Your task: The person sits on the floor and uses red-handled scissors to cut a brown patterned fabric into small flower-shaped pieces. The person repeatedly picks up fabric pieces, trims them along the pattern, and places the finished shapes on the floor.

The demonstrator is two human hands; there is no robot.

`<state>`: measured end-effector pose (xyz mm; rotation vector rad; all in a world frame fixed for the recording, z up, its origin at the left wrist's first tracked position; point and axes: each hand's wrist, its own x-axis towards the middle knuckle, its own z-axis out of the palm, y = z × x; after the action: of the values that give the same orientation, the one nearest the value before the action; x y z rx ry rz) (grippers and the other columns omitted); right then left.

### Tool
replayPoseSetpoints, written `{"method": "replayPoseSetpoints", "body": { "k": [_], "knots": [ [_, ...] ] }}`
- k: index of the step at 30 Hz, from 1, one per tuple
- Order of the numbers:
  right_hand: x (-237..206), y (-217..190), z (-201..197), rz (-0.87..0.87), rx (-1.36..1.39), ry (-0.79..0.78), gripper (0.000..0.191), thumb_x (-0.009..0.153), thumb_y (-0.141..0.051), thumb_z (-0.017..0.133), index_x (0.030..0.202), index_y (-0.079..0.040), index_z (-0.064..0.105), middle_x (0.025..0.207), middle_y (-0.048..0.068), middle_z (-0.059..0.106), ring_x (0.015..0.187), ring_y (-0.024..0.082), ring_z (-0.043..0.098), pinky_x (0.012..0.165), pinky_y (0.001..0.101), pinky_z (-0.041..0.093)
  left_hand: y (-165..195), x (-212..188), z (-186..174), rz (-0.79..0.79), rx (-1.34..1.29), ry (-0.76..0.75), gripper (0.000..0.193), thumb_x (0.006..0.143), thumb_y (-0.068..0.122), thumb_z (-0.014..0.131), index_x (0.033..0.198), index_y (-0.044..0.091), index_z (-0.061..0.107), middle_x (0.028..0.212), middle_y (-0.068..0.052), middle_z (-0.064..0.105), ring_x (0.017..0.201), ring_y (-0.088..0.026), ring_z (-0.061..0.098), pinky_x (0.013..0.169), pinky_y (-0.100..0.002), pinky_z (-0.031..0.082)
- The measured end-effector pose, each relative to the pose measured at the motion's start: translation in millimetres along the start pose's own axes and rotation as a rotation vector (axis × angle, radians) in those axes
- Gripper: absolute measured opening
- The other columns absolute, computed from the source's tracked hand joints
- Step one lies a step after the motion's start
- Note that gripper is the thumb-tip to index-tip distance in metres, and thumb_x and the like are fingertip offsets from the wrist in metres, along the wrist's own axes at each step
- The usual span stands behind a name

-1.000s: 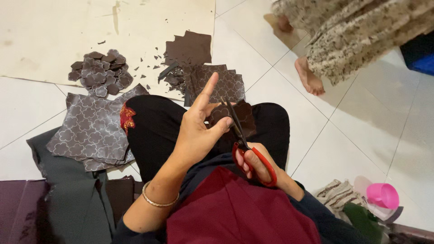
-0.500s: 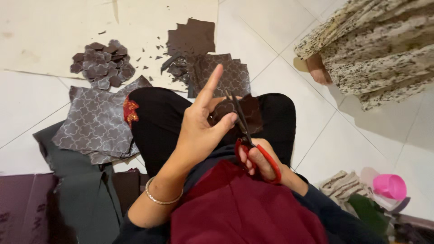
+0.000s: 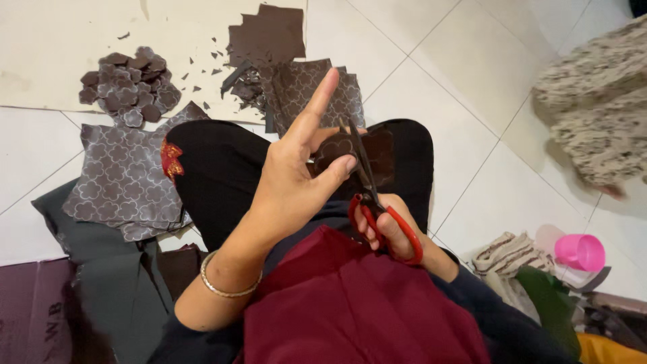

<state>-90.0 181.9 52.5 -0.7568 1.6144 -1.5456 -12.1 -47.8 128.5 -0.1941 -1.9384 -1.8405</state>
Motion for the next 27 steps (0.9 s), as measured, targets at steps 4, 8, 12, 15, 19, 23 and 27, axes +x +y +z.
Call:
{"method": "replayPoseSetpoints", "body": {
  "k": [4, 8, 12, 15, 19, 23, 27],
  "knots": [
    [-6.5, -1.6, 0.1, 0.036, 0.09, 0.015, 0.077, 0.08, -0.084, 0.063, 0.083, -0.007, 0.06, 0.069, -0.001, 0.055, 0.053, 0.006, 0.051, 0.047, 0.02, 0.042, 5.4, 5.6, 3.2, -0.005, 0.004, -0.035, 0.087, 0.097, -0.005, 0.068, 0.169, 0.009, 0.02, 0.103, -0.007, 0.078, 0.083, -0.006, 0.069, 0.078, -0.02, 0.056],
    [-11.6, -3.6, 0.3, 0.04, 0.162, 0.015, 0.074, 0.082, -0.082, 0.065, 0.08, -0.009, 0.057, 0.067, -0.002, 0.052, 0.053, 0.006, 0.047, 0.047, 0.0195, 0.039, 8.9, 8.9, 5.3, 0.084, 0.032, -0.045, 0.084, 0.095, -0.006, 0.066, 0.163, 0.008, 0.019, 0.119, -0.01, 0.076, 0.098, -0.01, 0.074, 0.09, -0.023, 0.059],
    [-12.7, -4.6, -1.9, 0.046, 0.142, 0.02, 0.073, 0.079, -0.084, 0.064, 0.078, -0.011, 0.057, 0.064, -0.003, 0.051, 0.05, 0.006, 0.047, 0.046, 0.0195, 0.04, 11.4, 12.8, 5.6, 0.06, 0.018, -0.061, 0.082, 0.095, -0.003, 0.066, 0.162, 0.008, 0.02, 0.118, -0.007, 0.077, 0.1, -0.01, 0.076, 0.089, -0.023, 0.06],
    [-12.5, -4.0, -3.6, 0.05, 0.125, 0.024, 0.072, 0.079, -0.084, 0.064, 0.079, -0.012, 0.057, 0.064, -0.004, 0.052, 0.051, 0.005, 0.047, 0.046, 0.0193, 0.04, 13.2, 13.6, 6.2, 0.156, 0.045, -0.054, 0.078, 0.097, -0.005, 0.066, 0.158, 0.009, 0.019, 0.129, -0.012, 0.071, 0.106, -0.011, 0.075, 0.098, -0.025, 0.061],
    [-12.6, -2.2, -4.2, 0.044, 0.107, 0.038, 0.071, 0.079, -0.083, 0.064, 0.077, -0.013, 0.057, 0.064, -0.005, 0.051, 0.05, 0.005, 0.047, 0.045, 0.0184, 0.041, 12.5, 13.1, 6.1, 0.031, 0.045, -0.054, 0.082, 0.092, -0.003, 0.065, 0.16, 0.009, 0.021, 0.119, -0.008, 0.076, 0.093, -0.008, 0.074, 0.082, -0.022, 0.056],
    [-12.3, -2.2, -3.8, 0.043, 0.131, 0.029, 0.07, 0.079, -0.083, 0.065, 0.077, -0.013, 0.056, 0.062, -0.005, 0.051, 0.048, 0.005, 0.047, 0.044, 0.0185, 0.041, 10.5, 12.1, 5.9, 0.077, 0.029, -0.071, 0.081, 0.097, -0.004, 0.066, 0.162, 0.011, 0.019, 0.119, -0.007, 0.077, 0.093, -0.006, 0.074, 0.083, -0.02, 0.056],
    [-14.0, -5.6, -3.8, 0.045, 0.151, 0.032, 0.069, 0.08, -0.081, 0.066, 0.078, -0.013, 0.055, 0.064, -0.005, 0.05, 0.05, 0.005, 0.045, 0.045, 0.0189, 0.039, 11.9, 14.1, 6.3, 0.065, 0.05, -0.078, 0.084, 0.097, -0.004, 0.067, 0.164, 0.012, 0.02, 0.118, -0.007, 0.076, 0.091, -0.006, 0.073, 0.081, -0.019, 0.056]
  ]
}}
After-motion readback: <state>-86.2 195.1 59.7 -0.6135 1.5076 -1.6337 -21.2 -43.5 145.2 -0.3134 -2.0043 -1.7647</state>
